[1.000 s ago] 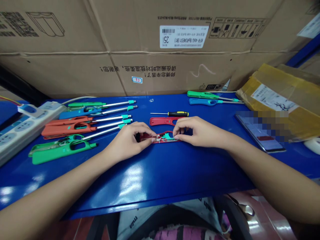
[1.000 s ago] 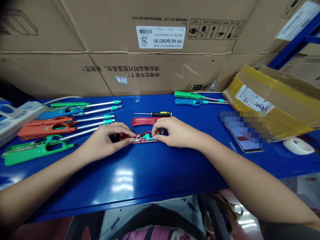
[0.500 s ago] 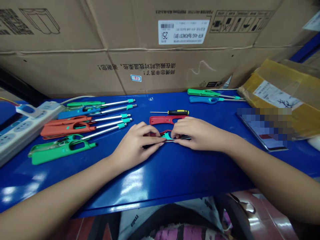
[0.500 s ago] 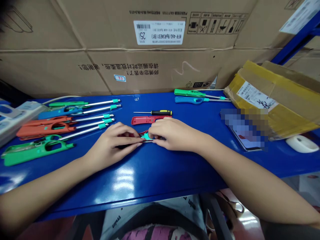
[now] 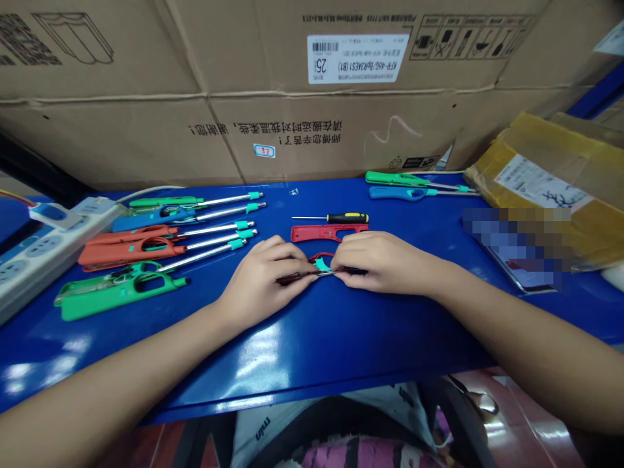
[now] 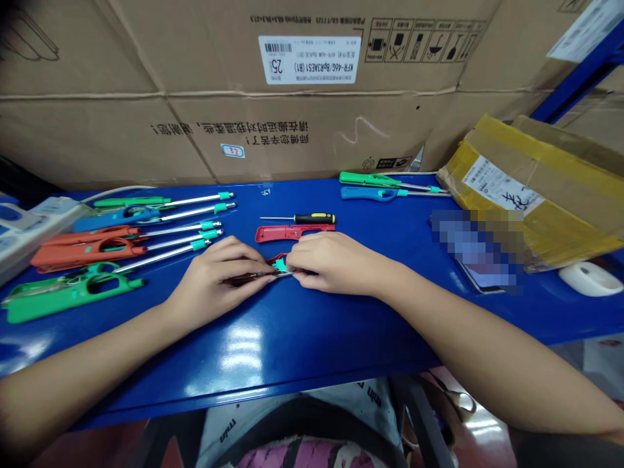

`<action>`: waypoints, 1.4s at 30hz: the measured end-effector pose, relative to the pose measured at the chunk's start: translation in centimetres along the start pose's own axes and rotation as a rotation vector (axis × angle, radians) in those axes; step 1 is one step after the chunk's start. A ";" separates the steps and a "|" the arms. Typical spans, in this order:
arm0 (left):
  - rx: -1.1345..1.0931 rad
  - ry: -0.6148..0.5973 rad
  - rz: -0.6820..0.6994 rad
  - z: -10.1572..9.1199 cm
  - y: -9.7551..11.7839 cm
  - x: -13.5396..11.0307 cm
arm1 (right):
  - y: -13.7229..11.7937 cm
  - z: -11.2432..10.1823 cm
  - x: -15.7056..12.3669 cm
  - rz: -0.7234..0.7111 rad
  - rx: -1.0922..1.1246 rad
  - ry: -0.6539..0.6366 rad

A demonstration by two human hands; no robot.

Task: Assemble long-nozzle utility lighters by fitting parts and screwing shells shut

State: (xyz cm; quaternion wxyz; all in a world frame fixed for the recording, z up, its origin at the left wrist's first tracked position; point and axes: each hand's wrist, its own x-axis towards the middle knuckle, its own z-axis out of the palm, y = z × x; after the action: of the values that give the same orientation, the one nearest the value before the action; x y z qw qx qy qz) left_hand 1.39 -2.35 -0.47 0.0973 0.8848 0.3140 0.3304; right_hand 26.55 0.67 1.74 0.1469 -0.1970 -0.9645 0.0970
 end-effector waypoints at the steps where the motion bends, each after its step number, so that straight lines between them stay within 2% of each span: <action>1: -0.001 -0.002 -0.005 0.0 0.0 0.0 | 0.0 0.0 0.0 -0.002 0.001 0.001; 9: -0.046 0.025 -0.059 0.0 0.1 0.1 | 0.3 0.3 0.1 -0.029 0.013 0.030; 15: -0.032 0.002 -0.051 0.0 0.0 0.0 | 0.3 -0.1 0.1 -0.019 0.016 0.032; 25: 0.006 -0.018 -0.089 -0.1 0.2 0.1 | 0.5 0.1 0.1 0.175 0.056 0.043; 34: -0.078 -0.021 -0.139 0.1 0.1 0.0 | 0.8 0.2 0.1 0.028 0.016 0.021; 42: -0.143 -0.008 -0.167 0.1 0.2 0.0 | 0.8 0.5 0.2 -0.026 -0.033 0.101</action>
State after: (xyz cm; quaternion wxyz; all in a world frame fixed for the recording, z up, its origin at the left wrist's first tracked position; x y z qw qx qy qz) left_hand 1.55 -2.47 -0.49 0.1884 0.8477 0.3617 0.3392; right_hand 26.55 1.41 1.13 0.1934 -0.1915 -0.9598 0.0690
